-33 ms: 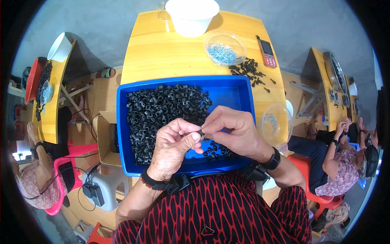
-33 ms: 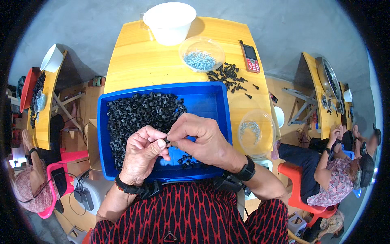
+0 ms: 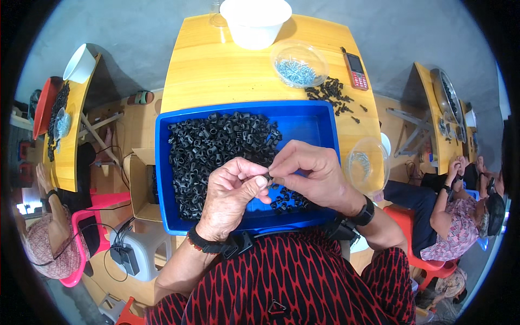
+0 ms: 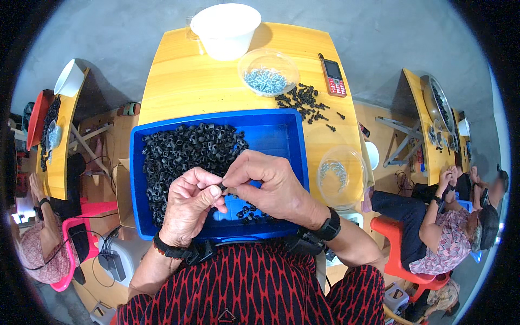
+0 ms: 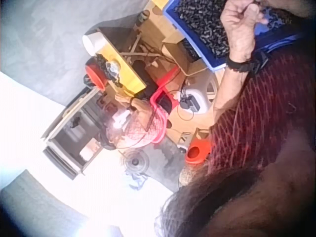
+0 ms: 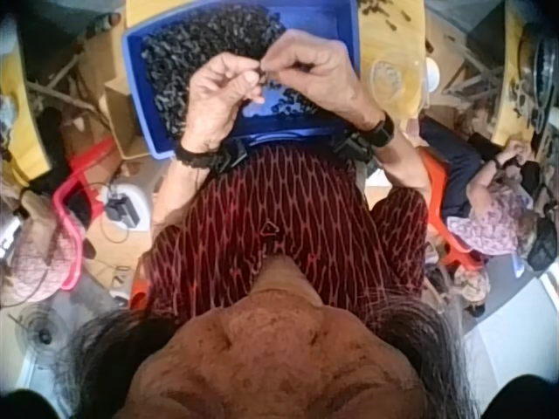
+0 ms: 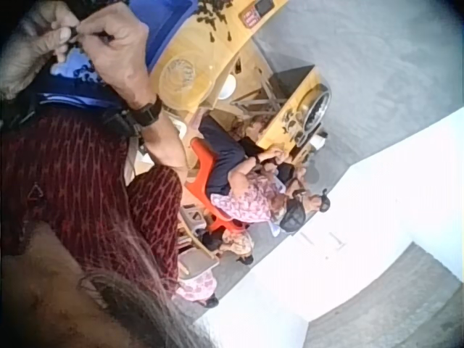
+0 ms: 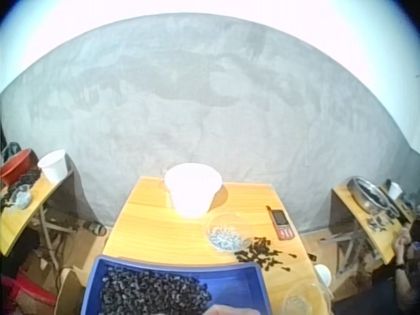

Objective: The recorder is sorting and inspecting small black plastic or rubber components from a blue tray on a table.

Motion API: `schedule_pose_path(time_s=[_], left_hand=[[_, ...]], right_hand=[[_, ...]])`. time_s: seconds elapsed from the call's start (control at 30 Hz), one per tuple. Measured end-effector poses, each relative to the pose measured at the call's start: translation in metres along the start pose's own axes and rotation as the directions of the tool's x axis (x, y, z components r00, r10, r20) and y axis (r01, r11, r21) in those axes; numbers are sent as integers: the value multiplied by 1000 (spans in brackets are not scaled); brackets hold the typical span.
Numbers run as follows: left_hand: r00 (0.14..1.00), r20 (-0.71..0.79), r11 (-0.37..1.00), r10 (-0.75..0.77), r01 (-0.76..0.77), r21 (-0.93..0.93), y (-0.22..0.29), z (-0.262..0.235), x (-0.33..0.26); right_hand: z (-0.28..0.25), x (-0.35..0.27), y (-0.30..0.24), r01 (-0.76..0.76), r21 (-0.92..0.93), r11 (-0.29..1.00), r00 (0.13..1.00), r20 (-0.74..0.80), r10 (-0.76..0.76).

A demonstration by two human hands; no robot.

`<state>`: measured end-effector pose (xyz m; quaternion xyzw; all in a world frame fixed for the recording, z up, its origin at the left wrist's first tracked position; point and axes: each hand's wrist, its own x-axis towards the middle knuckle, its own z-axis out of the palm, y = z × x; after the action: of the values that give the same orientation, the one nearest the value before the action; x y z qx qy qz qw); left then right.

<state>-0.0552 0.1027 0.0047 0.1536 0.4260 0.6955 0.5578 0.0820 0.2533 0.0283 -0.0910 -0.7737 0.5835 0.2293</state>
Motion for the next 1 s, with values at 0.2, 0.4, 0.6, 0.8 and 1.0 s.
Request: schedule_pose_path(time_s=[0.2, 0.4, 0.6, 0.8, 1.0], left_hand=[[1000, 16, 999, -23, 24, -42, 3, 0, 0], [1000, 16, 997, -23, 24, -67, 3, -1, -1], [999, 19, 996, -35, 36, -79, 4, 0, -1], [996, 33, 991, -88, 91, -97, 5, 1, -1], [992, 23, 986, -128, 130, -106, 7, 1, -1]], right_hand=[[-2, 1, -8, -118, 77, 990, 993, -6, 119], [-1, -3, -7, -218, 190, 957, 975, -1, 222], [1, -4, -5, -155, 180, 971, 986, -27, 162], [-6, 0, -10, -71, 11, 997, 997, 11, 71], [-7, 2, -17, 131, -208, 969, 991, 57, -122]])
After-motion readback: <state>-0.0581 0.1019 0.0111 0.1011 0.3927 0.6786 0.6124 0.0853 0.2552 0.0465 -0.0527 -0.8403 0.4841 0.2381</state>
